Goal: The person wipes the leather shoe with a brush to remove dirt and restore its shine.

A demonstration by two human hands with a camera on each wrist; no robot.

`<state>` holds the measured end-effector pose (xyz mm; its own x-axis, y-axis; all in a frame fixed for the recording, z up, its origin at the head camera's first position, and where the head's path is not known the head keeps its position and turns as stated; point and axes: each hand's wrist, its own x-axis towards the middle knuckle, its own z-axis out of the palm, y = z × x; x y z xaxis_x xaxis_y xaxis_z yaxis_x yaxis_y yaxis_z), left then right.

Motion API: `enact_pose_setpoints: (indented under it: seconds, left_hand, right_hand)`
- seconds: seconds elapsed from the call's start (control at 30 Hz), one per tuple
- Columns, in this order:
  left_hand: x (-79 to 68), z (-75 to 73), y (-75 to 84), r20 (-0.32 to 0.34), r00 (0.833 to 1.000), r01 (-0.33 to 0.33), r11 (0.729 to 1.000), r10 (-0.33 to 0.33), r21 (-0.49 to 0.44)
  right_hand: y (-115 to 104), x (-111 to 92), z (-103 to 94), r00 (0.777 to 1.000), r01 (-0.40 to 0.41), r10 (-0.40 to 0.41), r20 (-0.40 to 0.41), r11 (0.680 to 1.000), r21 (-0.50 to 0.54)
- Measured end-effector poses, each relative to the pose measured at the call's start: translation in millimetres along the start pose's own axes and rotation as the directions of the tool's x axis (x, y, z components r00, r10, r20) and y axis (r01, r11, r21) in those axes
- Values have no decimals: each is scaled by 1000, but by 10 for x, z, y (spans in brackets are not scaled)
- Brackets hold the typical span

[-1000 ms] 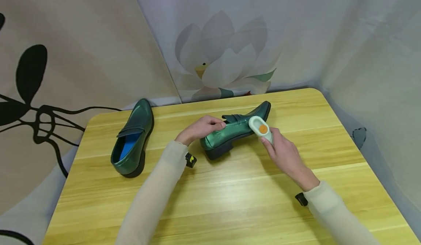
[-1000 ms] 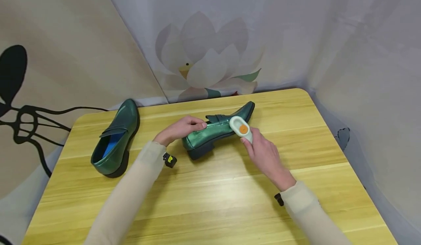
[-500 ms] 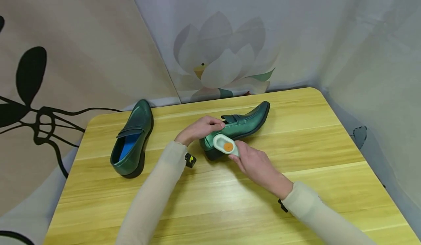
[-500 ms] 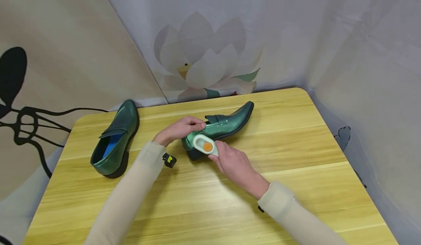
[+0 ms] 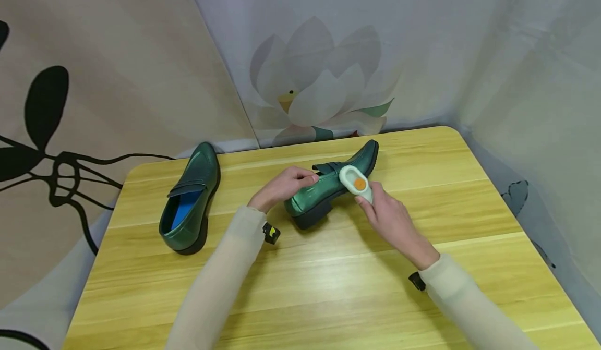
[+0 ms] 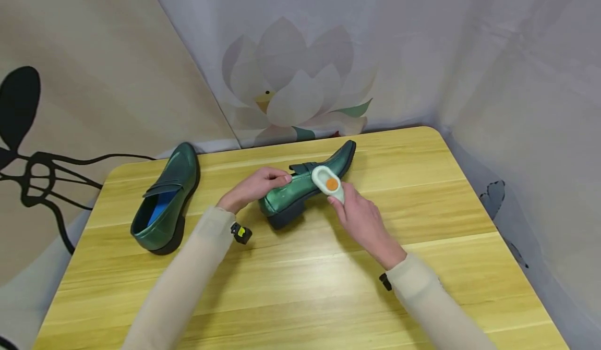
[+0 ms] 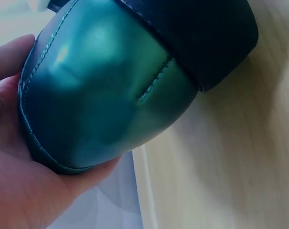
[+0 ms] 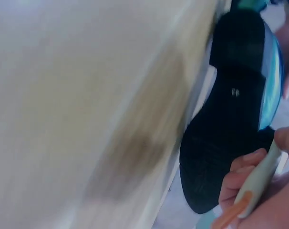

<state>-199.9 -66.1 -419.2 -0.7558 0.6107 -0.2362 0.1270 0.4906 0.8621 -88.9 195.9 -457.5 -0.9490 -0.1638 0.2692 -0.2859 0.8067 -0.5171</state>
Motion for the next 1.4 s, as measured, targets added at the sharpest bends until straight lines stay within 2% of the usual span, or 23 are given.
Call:
enact_pose_setpoints:
  seconds: [0.07,0.13,0.3,0.4,0.47,0.53,0.67,0.73,0.8,0.9,0.97,1.03,1.13,1.3,1.4]
  left_hand:
    - [-10,14,10,-1,1000,-21,1000,21,0]
    - [-17,26,21,2,999,-34,999,34,8]
    - [-24,43,35,-14,999,-44,998,45,43]
    - [-19,51,26,-13,998,-57,997,58,56]
    - [-16,55,20,-6,998,-63,997,63,55]
    - [-19,57,21,0,998,-64,996,64,58]
    - [-19,62,35,5,998,-69,994,69,82]
    - [-18,67,45,11,997,-72,993,71,94]
    - [-17,72,48,11,997,-72,992,72,106]
    - [-17,78,51,1,997,-72,990,73,118]
    - [-18,80,50,-6,997,-78,989,79,126]
    - [-15,82,47,-10,996,-85,989,87,125]
    - [-13,78,37,-8,996,-91,989,93,120]
    - [-18,73,14,-4,996,-87,989,88,122]
    - [-23,69,5,-5,997,-78,991,79,112]
  right_hand:
    - [27,23,-29,998,-55,56,-12,998,31]
    - [10,28,-20,998,-64,64,-11,997,43]
    - [-139,-17,77,999,44,-45,15,998,37]
    - [-150,-10,88,999,52,-52,6,998,24]
    - [-94,28,50,1000,10,-10,-4,1000,13]
    - [3,79,2,998,-65,65,-5,998,17]
    - [194,147,-92,976,-215,216,-21,976,21]
    - [236,145,-116,970,-241,242,-32,970,31]
    - [227,118,-116,978,-207,207,-16,978,37]
    - [163,44,-85,995,-91,90,32,995,41]
    - [127,-3,-69,999,-20,19,45,999,29]
    - [131,-31,-75,999,9,-9,35,1000,9]
    - [227,-13,-113,1000,-29,29,1,1000,-12]
    - [404,43,-159,986,-166,165,13,986,27]
    - [330,-15,-115,993,-113,113,19,993,19]
